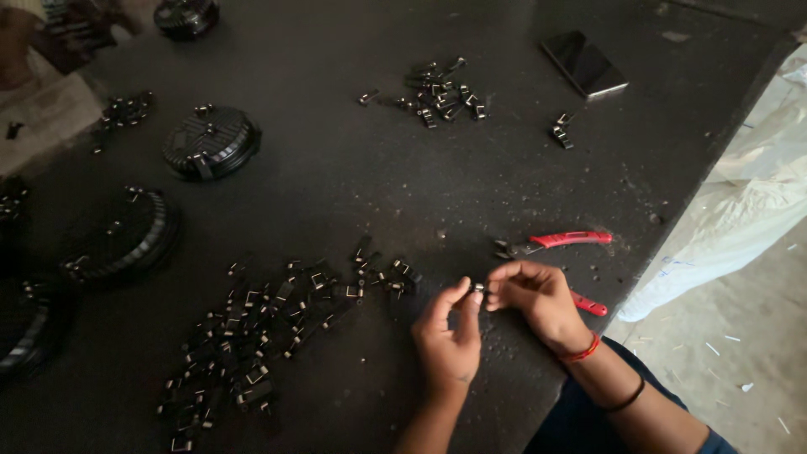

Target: The person picks up small black components one at a time from a pile on the workbench, holds each in one hand, and uses red-handled pliers to press or crimp the part, then sets the finished piece aside on the table. The person repeats this handling cycle throughout the clip.

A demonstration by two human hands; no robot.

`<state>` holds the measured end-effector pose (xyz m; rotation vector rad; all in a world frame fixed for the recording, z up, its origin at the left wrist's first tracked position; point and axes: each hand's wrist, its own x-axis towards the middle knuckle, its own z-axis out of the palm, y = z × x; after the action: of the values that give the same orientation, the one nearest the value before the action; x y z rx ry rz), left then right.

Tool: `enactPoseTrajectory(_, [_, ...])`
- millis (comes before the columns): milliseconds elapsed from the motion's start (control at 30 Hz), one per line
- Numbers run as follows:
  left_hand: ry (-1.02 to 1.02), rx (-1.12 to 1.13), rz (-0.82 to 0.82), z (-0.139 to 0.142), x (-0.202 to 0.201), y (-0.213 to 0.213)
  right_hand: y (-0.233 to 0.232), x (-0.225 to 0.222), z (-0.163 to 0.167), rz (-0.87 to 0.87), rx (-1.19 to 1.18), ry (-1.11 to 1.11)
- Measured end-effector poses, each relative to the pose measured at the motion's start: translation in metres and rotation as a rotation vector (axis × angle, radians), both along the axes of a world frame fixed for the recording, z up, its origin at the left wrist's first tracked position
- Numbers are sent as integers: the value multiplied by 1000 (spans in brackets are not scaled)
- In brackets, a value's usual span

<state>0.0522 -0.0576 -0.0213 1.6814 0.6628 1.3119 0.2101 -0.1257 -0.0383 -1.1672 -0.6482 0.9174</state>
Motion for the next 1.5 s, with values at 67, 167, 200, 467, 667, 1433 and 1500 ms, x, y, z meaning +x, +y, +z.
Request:
enactPoseTrajectory(67, [-2, 71, 12, 7, 0, -1, 0, 3, 0, 15, 9, 64])
enactPoseTrajectory(167, [49, 176, 71, 13, 1, -1, 2, 7, -1, 31, 9, 106])
enactPoseTrajectory(200, [47, 185, 82, 14, 1, -2, 2, 8, -1, 25, -17, 95])
enactPoseTrajectory(467, [14, -28, -79, 9, 4, 1, 3, 14, 10, 133, -59, 188])
enactPoseTrajectory(667, [153, 263, 137, 17, 4, 4, 57, 52, 61, 235, -265, -563])
enactPoseTrajectory(1433, [166, 275, 170, 32, -9, -4, 105, -32, 52, 348, 320, -1301])
enactPoseTrajectory(1500, [128, 259, 97, 28, -11, -3, 103, -27, 51, 378, 167, -1198])
